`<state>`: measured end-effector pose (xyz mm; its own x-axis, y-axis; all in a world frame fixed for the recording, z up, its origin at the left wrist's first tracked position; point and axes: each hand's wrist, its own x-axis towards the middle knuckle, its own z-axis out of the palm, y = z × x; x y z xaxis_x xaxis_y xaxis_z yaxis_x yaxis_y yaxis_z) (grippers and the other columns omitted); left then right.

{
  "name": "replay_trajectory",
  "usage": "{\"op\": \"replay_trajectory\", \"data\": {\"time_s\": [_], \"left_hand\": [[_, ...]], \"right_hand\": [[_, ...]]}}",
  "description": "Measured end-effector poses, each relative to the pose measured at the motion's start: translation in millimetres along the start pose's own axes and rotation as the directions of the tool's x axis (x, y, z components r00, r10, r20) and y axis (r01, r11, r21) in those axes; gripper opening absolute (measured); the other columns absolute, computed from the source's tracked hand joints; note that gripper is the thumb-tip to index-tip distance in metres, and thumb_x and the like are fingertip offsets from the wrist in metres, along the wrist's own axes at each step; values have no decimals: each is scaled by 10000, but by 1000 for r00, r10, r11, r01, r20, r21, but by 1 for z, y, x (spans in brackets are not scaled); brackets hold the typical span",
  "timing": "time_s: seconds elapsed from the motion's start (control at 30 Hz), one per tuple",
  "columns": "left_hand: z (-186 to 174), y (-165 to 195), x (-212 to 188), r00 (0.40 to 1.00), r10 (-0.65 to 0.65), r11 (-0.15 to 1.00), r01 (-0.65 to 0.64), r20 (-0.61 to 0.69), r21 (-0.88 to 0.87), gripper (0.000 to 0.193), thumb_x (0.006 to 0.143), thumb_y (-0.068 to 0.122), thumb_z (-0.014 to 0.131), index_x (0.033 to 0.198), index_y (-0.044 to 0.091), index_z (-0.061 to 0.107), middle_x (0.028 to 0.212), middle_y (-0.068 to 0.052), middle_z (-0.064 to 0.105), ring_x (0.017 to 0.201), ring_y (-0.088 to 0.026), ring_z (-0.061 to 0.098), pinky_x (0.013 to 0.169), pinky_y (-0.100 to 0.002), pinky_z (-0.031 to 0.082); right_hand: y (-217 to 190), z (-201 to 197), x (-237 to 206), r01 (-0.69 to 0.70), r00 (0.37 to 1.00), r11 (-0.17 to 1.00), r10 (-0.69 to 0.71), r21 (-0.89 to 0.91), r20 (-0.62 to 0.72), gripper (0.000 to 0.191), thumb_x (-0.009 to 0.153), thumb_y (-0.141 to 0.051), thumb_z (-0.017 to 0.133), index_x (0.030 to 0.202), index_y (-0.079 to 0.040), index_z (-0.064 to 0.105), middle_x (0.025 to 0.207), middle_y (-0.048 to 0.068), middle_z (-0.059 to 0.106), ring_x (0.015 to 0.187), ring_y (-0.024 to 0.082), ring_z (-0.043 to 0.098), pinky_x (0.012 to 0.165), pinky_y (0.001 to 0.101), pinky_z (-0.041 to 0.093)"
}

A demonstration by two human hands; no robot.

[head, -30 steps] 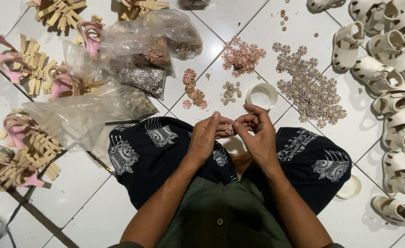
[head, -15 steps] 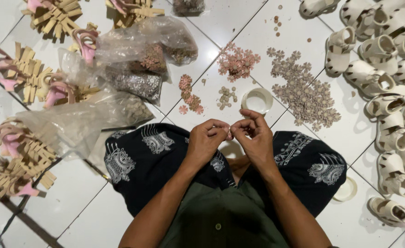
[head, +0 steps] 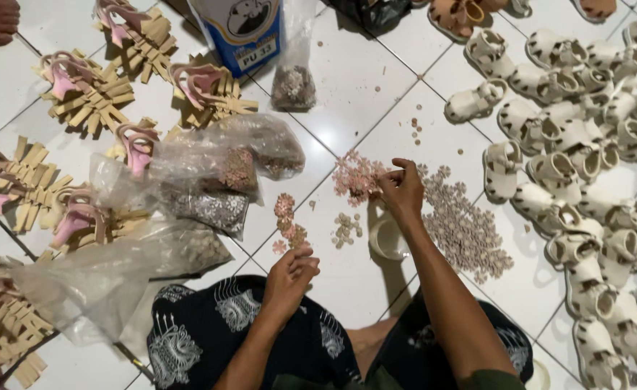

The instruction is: The person sits on the floor and repeatedly picks up small flower-shaped pieces and round discs, presses them together by hand, and places the assembled units into a small white bowl. The person continues this repetitive assembly cycle throughout the clip.

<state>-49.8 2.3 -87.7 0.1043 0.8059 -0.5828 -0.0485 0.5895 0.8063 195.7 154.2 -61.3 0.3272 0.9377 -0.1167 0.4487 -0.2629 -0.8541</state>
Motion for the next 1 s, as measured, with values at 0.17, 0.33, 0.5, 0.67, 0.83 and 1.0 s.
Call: {"op": "replay_trajectory", "data": {"time_s": [0.17,0.33,0.5,0.67,0.83,1.0], "left_hand": [[3,3,7,999,-2,997,6,-54,76,430,907,254,699,1275,45,621,1080,-92,739,988,-175,727,772,-313,587],[5,-7,9,996,65,996,-61,-57,69,343,914,246,690,1176,28,654,1008,-88,734,916,-164,737,706,-279,561],[9,-16,16,971,170,983,-154,-171,104,230,1019,246,588,1000,24,646,756,-59,676,676,-137,641,619,-257,543],[2,-9,14,923,174,984,-152,-344,91,439,1159,299,515,870,-26,572,709,-88,533,615,-171,519,567,-314,470],[-1,-2,6,863,267,950,-311,-429,-36,236,1023,272,569,1041,37,583,956,-84,692,820,-167,688,759,-307,580],[2,4,8,883,211,943,-296,-418,-150,232,1016,221,543,1131,19,555,1057,-110,688,896,-194,696,825,-336,566]], "right_hand": [[-11,22,25,-4,999,978,12,-210,36,482,926,-45,648,1394,-19,533,973,122,743,765,191,709,642,309,589],[1,6,16,-112,988,957,136,-269,71,496,961,-72,582,1444,-45,471,1107,147,706,757,281,745,590,397,652],[7,-14,-22,157,986,982,-150,-104,68,424,1002,-160,654,1396,-36,559,1051,149,762,891,212,754,747,398,655],[-6,29,-68,39,956,999,-32,-18,292,413,985,-183,624,1375,-60,567,971,125,733,766,217,726,638,378,617],[-13,75,-107,236,921,966,-188,-102,342,452,951,-199,704,1356,-57,563,984,138,719,833,261,707,723,382,591],[-13,91,-130,359,902,919,-297,-161,314,551,846,-109,720,1365,-48,545,925,155,706,849,313,667,747,431,542]]}}
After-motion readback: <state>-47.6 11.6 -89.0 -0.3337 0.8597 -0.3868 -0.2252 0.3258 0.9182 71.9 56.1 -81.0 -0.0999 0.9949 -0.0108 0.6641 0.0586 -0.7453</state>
